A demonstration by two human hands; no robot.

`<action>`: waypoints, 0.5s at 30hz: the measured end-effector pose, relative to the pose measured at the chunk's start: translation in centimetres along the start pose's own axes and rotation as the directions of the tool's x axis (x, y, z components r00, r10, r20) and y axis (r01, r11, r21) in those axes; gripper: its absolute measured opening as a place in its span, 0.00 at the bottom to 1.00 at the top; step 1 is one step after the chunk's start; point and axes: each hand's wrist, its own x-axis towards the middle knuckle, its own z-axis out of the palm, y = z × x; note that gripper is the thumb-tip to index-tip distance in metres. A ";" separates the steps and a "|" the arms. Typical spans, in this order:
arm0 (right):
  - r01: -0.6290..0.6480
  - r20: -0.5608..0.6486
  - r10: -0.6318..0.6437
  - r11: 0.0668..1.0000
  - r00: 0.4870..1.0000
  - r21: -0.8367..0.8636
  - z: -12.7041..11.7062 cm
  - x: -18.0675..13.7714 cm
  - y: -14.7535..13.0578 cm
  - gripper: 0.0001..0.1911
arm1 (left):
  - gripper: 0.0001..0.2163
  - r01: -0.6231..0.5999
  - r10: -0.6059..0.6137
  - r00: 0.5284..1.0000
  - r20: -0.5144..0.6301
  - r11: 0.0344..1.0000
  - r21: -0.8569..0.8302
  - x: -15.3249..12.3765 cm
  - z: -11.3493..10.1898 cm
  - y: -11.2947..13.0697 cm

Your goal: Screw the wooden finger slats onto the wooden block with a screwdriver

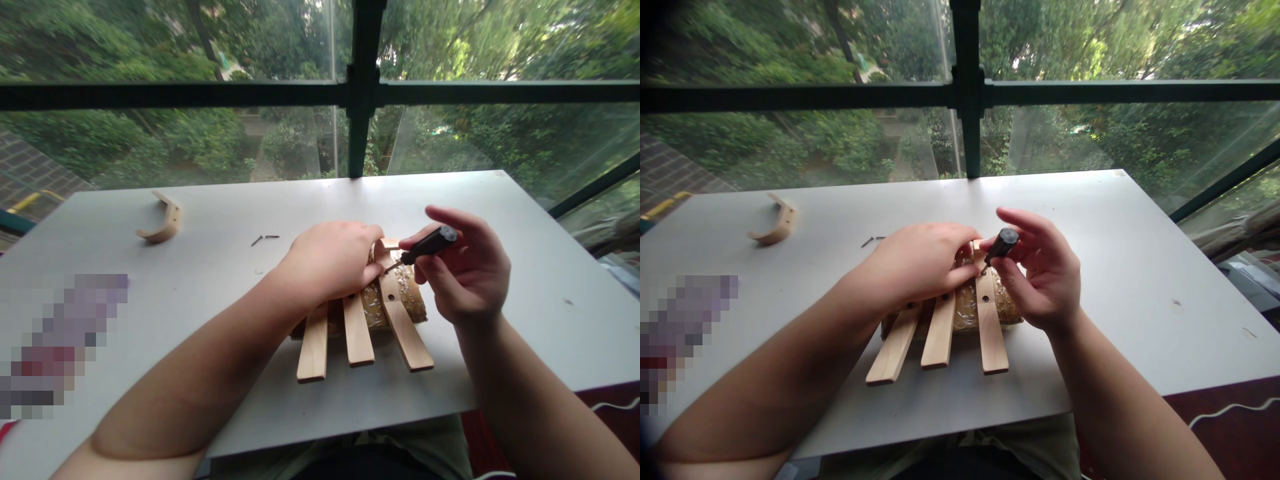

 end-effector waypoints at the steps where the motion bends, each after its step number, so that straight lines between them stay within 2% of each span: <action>1: -0.005 0.001 0.005 1.000 1.000 -0.006 0.0 -0.1 0.0 0.22 | 0.11 -0.002 0.002 1.000 -0.001 1.000 0.001 0.0 0.0 0.0; 8: 0.009 0.001 -0.009 1.000 1.000 0.014 0.1 0.1 0.1 0.14 | 0.13 0.001 -0.001 1.000 -0.011 1.000 0.019 -0.1 0.1 0.0; 15: 0.051 -0.047 -0.051 0.999 0.998 -0.002 0.1 0.5 0.6 0.15 | 0.13 -0.004 0.004 1.000 -0.022 1.000 0.024 -0.1 0.3 -0.2</action>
